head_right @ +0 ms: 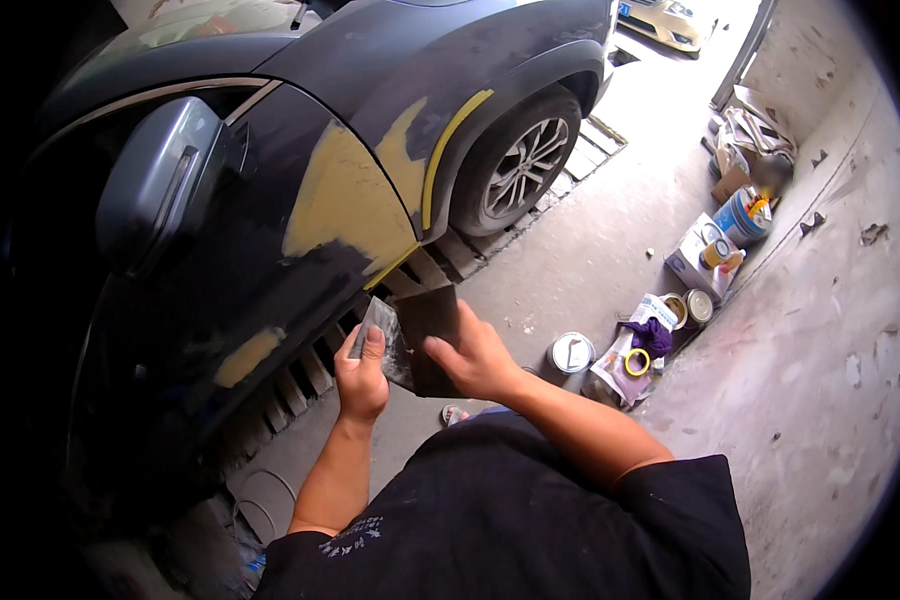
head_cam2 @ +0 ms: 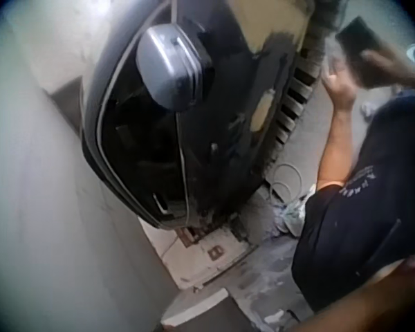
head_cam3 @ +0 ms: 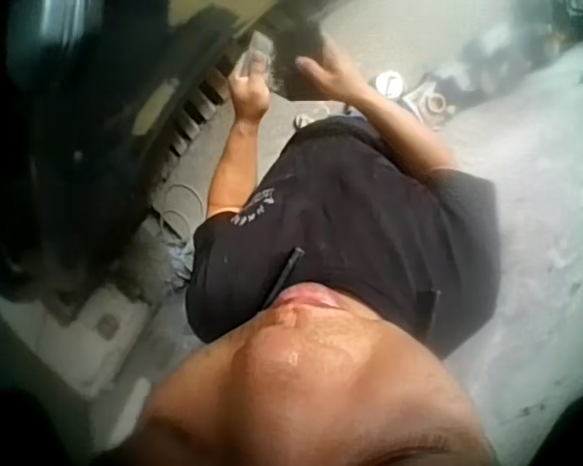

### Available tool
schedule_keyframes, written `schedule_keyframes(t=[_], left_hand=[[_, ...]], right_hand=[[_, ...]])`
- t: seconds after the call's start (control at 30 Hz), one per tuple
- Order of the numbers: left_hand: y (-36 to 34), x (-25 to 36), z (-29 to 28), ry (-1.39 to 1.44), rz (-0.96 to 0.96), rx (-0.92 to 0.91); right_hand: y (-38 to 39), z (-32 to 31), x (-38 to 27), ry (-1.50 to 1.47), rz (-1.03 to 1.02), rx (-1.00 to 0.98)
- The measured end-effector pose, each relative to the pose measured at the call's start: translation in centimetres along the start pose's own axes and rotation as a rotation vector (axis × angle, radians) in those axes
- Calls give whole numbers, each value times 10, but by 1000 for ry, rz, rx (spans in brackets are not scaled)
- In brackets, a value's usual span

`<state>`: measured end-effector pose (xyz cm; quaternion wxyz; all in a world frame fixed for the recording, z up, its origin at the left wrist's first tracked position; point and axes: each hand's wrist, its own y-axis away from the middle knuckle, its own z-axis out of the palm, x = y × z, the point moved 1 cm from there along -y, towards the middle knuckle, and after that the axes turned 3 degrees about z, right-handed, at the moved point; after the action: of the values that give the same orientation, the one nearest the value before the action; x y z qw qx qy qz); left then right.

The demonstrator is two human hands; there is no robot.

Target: The person applies body filler to a car door using a putty knife, smoothing the surface and checking for evenness. They then scrape excess filler onto a metal mixing board and prepare additional filler from a can.

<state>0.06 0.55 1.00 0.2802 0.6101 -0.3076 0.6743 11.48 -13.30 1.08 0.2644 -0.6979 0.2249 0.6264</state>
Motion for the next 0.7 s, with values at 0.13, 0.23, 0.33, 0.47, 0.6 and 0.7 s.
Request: schedule_keyframes(t=[0.13,0.23,0.33,0.47,0.6,0.7], left_hand=[[3,-2,5,-187,66,6],[1,8,9,-52,19,13],[0,-8,6,-300,66,22],[7,-17,0,-240,114,15],[-2,0,-7,-35,-82,-30],[7,-7,5,-360,65,-156]], right_hand=[[-16,-2,-23,74,13,44],[-2,-4,-6,103,-70,59],[-3,-1,4,80,-105,110],[-26,-4,-21,72,1,35],[-1,0,10,15,-56,42],[-28,-7,3,-10,-87,130]])
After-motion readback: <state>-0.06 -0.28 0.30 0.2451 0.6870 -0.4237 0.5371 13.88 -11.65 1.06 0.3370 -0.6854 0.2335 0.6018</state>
